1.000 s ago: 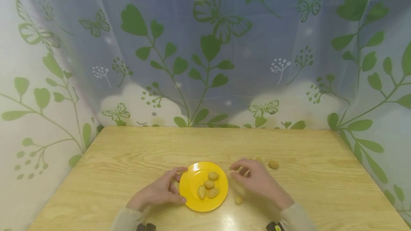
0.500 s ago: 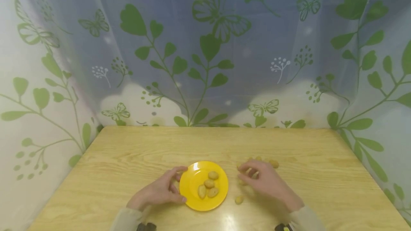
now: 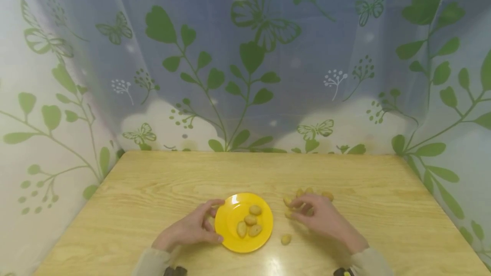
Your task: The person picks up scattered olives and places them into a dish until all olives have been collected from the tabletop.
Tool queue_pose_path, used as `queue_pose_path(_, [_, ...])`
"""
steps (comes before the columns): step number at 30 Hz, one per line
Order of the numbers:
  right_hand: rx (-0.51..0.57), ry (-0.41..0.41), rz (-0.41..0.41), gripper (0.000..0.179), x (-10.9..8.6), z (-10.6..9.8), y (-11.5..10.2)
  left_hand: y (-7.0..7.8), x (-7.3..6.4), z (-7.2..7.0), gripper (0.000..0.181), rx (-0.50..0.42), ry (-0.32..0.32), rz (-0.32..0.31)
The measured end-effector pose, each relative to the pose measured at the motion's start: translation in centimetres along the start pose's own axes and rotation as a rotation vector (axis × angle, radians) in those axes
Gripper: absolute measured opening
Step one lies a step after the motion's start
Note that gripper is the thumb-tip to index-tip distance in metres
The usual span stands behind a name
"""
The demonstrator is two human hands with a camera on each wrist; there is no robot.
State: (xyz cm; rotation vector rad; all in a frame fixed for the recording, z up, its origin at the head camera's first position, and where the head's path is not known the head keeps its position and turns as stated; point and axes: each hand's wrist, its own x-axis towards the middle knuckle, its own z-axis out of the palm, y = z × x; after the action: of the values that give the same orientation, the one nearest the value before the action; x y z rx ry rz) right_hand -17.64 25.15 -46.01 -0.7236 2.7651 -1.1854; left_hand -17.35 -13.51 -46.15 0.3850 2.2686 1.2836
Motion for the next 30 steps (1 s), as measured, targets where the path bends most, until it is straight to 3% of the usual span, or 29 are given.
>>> queue_pose_path(18, [-0.001, -0.109, 0.083, 0.03, -0.15, -0.15, 1.0, 0.04, -0.1, 0.1, 0.089, -0.005, 0.001, -0.001])
queue_pose_path(30, [-0.005, -0.125, 0.101, 0.031, 0.14, -0.47, 0.77, 0.18, -0.08, 0.04, 0.09, 0.002, 0.008, -0.001])
